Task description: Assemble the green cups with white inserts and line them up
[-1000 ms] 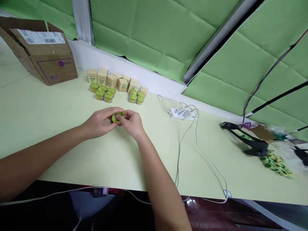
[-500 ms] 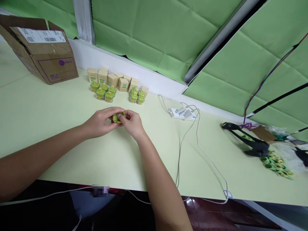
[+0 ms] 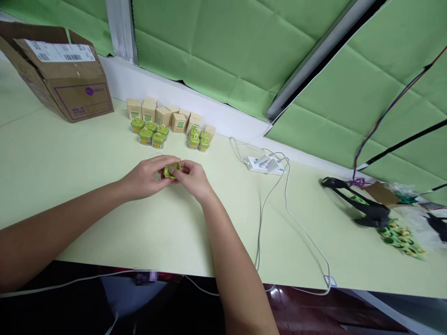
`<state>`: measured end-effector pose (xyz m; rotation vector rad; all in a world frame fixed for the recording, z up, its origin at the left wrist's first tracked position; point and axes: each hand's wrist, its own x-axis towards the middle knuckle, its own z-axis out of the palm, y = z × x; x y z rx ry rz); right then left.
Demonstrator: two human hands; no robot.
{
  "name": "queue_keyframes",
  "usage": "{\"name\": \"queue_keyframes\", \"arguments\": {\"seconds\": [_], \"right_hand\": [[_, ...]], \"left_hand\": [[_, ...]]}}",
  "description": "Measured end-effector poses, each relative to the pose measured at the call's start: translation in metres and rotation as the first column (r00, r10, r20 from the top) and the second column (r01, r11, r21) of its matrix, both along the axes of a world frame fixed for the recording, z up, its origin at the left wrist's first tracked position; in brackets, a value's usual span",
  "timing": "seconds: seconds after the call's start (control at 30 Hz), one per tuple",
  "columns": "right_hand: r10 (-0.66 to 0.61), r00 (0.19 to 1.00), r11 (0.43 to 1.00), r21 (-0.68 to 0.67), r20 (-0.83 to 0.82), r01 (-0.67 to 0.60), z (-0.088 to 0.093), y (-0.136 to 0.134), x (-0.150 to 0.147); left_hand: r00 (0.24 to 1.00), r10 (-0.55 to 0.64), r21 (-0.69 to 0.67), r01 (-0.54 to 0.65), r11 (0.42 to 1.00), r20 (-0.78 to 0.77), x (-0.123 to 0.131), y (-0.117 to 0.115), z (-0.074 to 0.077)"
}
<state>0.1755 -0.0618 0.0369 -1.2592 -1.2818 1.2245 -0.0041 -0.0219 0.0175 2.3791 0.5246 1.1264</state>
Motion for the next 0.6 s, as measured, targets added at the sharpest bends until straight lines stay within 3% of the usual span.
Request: {"name": "queue_keyframes", "arguments": {"seconds": [0.17,0.47,0.6], "right_hand": [[-0.033,0.999,0.999,0.017,0.006,0.033,0.000,0.000,0.000],[-0.018,0.999,1.000,-0.024,0.043,0.019,0.007,-0.002,0.000],[-0.178,0.965,0.983,0.075,0.194,0.167,0.020,-0.006,0.010]], "left_hand": [[0.999,-0.025,0.076,0.027,0.997,-0.028,-0.001,0.001,-0.001],[0.994,0.077,0.083,-0.083,0.993,0.079,0.001,0.003,0.001],[0.977,0.163,0.126,-0.180,0.975,0.138,-0.002,0.009,0.001]]}}
